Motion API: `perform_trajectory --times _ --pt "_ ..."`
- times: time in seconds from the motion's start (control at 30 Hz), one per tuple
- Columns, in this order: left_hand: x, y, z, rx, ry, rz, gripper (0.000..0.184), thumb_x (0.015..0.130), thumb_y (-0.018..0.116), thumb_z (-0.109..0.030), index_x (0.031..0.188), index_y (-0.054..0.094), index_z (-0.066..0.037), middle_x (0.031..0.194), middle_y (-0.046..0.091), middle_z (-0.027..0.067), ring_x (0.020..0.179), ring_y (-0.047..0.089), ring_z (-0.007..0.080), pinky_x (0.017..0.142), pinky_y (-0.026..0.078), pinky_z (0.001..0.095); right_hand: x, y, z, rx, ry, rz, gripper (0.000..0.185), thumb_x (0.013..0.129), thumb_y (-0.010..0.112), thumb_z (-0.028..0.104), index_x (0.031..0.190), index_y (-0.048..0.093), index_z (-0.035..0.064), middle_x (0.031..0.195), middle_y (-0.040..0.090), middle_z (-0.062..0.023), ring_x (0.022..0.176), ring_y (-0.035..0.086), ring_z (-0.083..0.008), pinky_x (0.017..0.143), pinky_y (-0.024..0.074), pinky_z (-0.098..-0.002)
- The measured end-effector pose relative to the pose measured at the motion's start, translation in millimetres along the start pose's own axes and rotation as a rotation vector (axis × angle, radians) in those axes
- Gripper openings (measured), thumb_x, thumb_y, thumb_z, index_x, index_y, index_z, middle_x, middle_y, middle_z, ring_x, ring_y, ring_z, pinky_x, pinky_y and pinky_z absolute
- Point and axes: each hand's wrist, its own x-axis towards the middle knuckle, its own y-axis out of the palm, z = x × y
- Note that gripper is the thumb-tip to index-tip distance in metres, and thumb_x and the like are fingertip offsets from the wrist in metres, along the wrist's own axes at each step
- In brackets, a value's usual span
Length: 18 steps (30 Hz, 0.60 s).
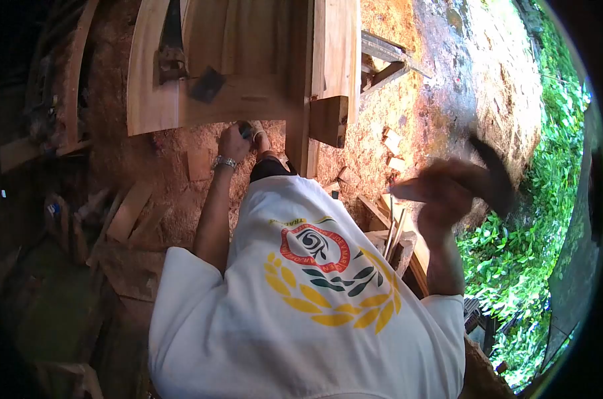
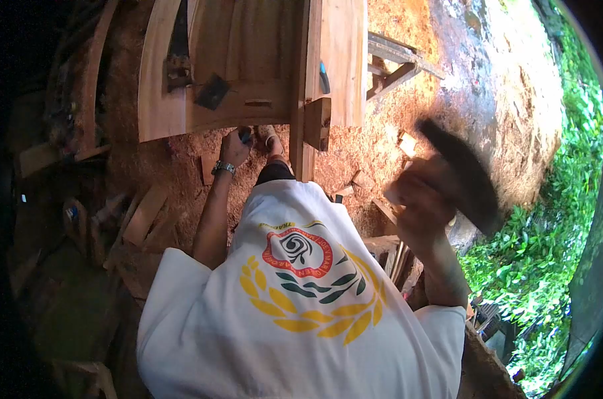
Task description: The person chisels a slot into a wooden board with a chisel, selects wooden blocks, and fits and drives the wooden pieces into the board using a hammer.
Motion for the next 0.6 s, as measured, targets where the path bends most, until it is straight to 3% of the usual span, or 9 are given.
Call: perform_trajectory --times 0.07,0.1,0.17,0.23,0.33,0.43,0.47,0.5,0.6 --pt "-2.2 -2.3 -4.4 -0.001 -0.007 0.01 0.031 0.077 0.072 -0.021 0.103 0.07 -0.005 0.094 0.071 0.0243 0.091 0.068 0.0441 0.08 0.054 0.0522 26.8 29.2 -8.0 -0.683 0.359 0.101 0.03 0.097 0.057 0.008 0.125 0.057 -0.0015 0.099 0.064 -0.0301 0.082 0.066 -0.0346 0.071 0.0533 -0.0416" --pt "-4.7 -3.2 -3.9 0.017 -0.017 0.057 0.031 0.077 0.072 -0.021 0.103 0.07 -0.005 0.094 0.071 0.0246 0.091 0.068 0.0441 0.08 0.054 0.0521 35.1 34.9 2.0 -0.612 0.582 0.147 0.032 0.097 0.057 0.008 0.129 0.056 0.0016 0.1 0.064 -0.0299 0.08 0.065 -0.0349 0.072 0.052 -0.0414" --pt "6.6 -2.3 -9.0 0.013 -0.012 0.047 0.031 0.077 0.072 -0.021 0.103 0.07 -0.004 0.094 0.071 0.0246 0.09 0.068 0.0441 0.079 0.054 0.0519 47.7 28.6 31.8 -0.587 0.285 0.055 0.032 0.097 0.056 0.007 0.129 0.057 0.0031 0.103 0.064 -0.0278 0.079 0.065 -0.0308 0.071 0.0518 -0.0399" --pt "-3.2 1.1 -5.0 0.019 0.03 0.046 0.031 0.079 0.072 -0.022 0.104 0.069 -0.004 0.093 0.071 0.0243 0.09 0.068 0.0439 0.078 0.054 0.0514 18.4 16.8 35.8 -0.594 0.323 -0.08 0.029 0.097 0.056 0.009 0.125 0.057 -0.0004 0.105 0.064 -0.0234 0.077 0.063 -0.0238 0.066 0.0521 -0.0365" --pt "-1.6 2.9 -5.1 -0.021 0.06 -0.009 0.031 0.08 0.072 -0.023 0.105 0.069 -0.004 0.093 0.071 0.0242 0.089 0.068 0.0437 0.076 0.054 0.0511 -3.4 11.0 32.9 0.236 -0.251 -0.377 0.025 0.099 0.059 0.022 0.111 0.057 0.0005 0.083 0.059 -0.0074 0.063 0.054 -0.0167 0.052 0.0461 -0.0283" --pt "-8.6 -7.0 -25.1 -0.073 0.046 0.018 0.031 0.081 0.071 -0.024 0.105 0.069 -0.005 0.093 0.07 0.025 0.091 0.068 0.0436 0.077 0.055 0.0509 19.7 15.5 17.2 -0.552 0.06 -0.048 0.021 0.101 0.057 0.025 0.109 0.063 0.0064 0.078 0.063 -0.0095 0.058 0.056 -0.023 0.049 0.0455 -0.0342" --pt "-9.7 -12.0 -31.2 -0.086 0.04 0.035 0.03 0.081 0.071 -0.024 0.105 0.069 -0.005 0.093 0.07 0.0253 0.092 0.068 0.0436 0.077 0.055 0.0508 30.8 29.7 8.6 -0.634 0.573 0.118 0.021 0.1 0.058 0.019 0.116 0.063 0.006 0.076 0.066 -0.0157 0.059 0.059 -0.0302 0.052 0.0464 -0.0403" --pt "-9.8 -6.0 -21.1 -0.072 0.041 0.057 0.03 0.081 0.071 -0.024 0.104 0.069 -0.006 0.094 0.07 0.0253 0.092 0.068 0.0436 0.078 0.055 0.0508 28.5 36.5 -9.0 -0.513 0.22 0.004 0.024 0.098 0.06 0.013 0.119 0.06 0.0009 0.076 0.064 -0.0236 0.061 0.059 -0.0362 0.056 0.0467 -0.0449" --pt "-1.7 5.3 -13.4 -0.015 0.0 0.053 0.029 0.08 0.071 -0.022 0.103 0.068 -0.005 0.096 0.07 0.0253 0.096 0.068 0.0436 0.08 0.055 0.0511 33.9 20.3 22.7 -0.594 0.237 0.009 0.028 0.098 0.058 0.009 0.125 0.057 0.0054 0.077 0.064 -0.0224 0.059 0.065 -0.0316 0.054 0.0481 -0.0419"
